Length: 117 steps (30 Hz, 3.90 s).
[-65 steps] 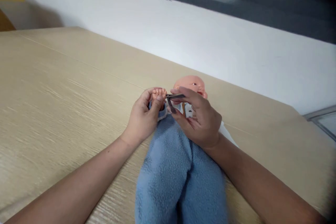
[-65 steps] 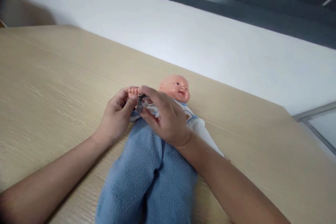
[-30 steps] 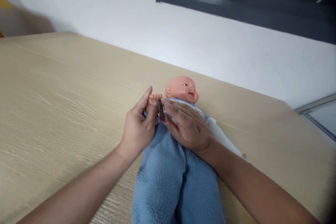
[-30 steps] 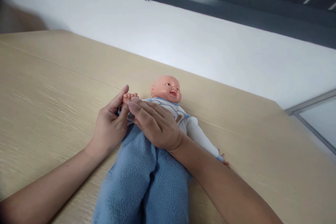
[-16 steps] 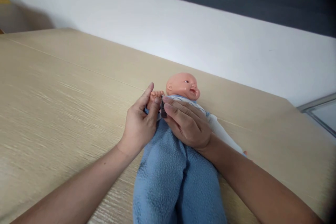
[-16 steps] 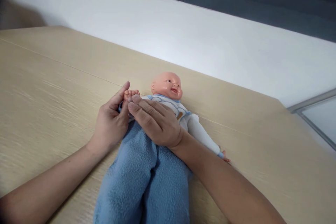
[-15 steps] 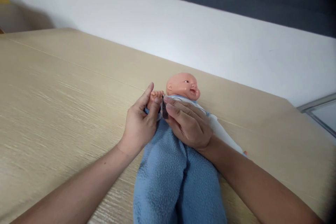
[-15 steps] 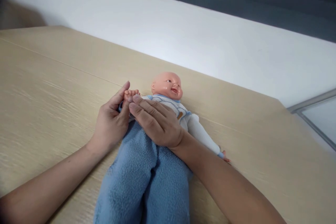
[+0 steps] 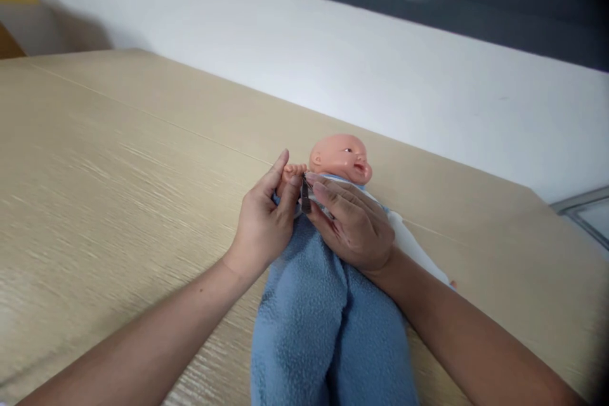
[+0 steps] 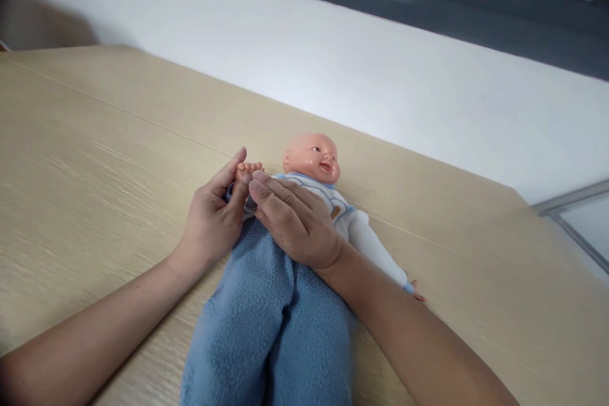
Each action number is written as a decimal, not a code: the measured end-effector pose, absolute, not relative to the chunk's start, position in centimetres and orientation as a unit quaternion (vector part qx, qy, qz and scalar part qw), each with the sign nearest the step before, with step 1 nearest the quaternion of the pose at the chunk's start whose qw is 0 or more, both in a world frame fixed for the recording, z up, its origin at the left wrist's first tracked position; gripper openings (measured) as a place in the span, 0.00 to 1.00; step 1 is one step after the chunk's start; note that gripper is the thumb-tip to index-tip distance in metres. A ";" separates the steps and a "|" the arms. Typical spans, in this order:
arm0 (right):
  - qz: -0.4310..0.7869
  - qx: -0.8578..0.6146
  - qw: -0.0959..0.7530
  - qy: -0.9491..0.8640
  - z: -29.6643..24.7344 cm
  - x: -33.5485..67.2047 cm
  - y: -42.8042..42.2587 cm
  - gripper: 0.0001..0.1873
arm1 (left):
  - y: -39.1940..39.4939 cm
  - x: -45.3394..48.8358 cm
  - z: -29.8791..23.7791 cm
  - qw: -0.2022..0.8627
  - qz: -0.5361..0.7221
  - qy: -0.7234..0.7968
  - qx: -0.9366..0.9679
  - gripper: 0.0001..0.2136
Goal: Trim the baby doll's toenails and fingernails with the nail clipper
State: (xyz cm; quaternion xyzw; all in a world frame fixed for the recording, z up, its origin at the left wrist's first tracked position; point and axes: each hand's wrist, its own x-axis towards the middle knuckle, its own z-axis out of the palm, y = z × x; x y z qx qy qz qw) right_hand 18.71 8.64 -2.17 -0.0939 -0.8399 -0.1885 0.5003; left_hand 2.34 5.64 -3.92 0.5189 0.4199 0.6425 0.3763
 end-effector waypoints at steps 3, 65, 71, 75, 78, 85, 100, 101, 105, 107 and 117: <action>-0.196 -0.090 0.499 -0.839 -2.0 18.6 8.6 0.35 | 5.7 2.3 -4.0 0.374 0.645 0.417 0.519 0.26; -0.159 -0.109 0.508 -0.840 -2.1 18.3 8.4 0.23 | 5.7 1.9 -4.0 0.373 0.620 0.450 0.524 0.28; -0.175 -0.121 0.509 -0.834 -2.0 18.3 8.5 0.26 | 5.6 2.0 -4.2 0.368 0.619 0.449 0.529 0.28; -0.176 -0.112 0.509 -0.835 -2.0 18.2 8.6 0.27 | 5.6 2.0 -4.3 0.365 0.623 0.444 0.531 0.28; -0.171 -0.106 0.511 -0.835 -2.1 18.2 8.6 0.28 | 5.6 2.0 -4.4 0.361 0.625 0.445 0.530 0.27; -0.164 -0.097 0.509 -0.839 -2.1 18.3 8.7 0.25 | 5.6 2.0 -4.5 0.361 0.623 0.442 0.535 0.28; -0.164 -0.098 0.512 -0.837 -2.2 18.4 8.8 0.30 | 5.5 2.0 -4.0 0.374 0.630 0.431 0.527 0.27; -0.162 -0.096 0.514 -0.837 -2.2 18.4 8.8 0.30 | 5.5 2.0 -4.0 0.375 0.632 0.428 0.526 0.27; -0.157 -0.088 0.511 -0.841 -2.2 18.4 8.7 0.29 | 5.5 2.0 -4.2 0.374 0.631 0.423 0.532 0.28; -0.156 -0.087 0.508 -0.842 -2.2 18.4 8.7 0.28 | 5.5 2.0 -4.2 0.373 0.630 0.424 0.533 0.28; -0.168 -0.085 0.504 -0.843 -2.1 18.4 8.7 0.26 | 5.5 2.0 -4.2 0.375 0.625 0.425 0.537 0.27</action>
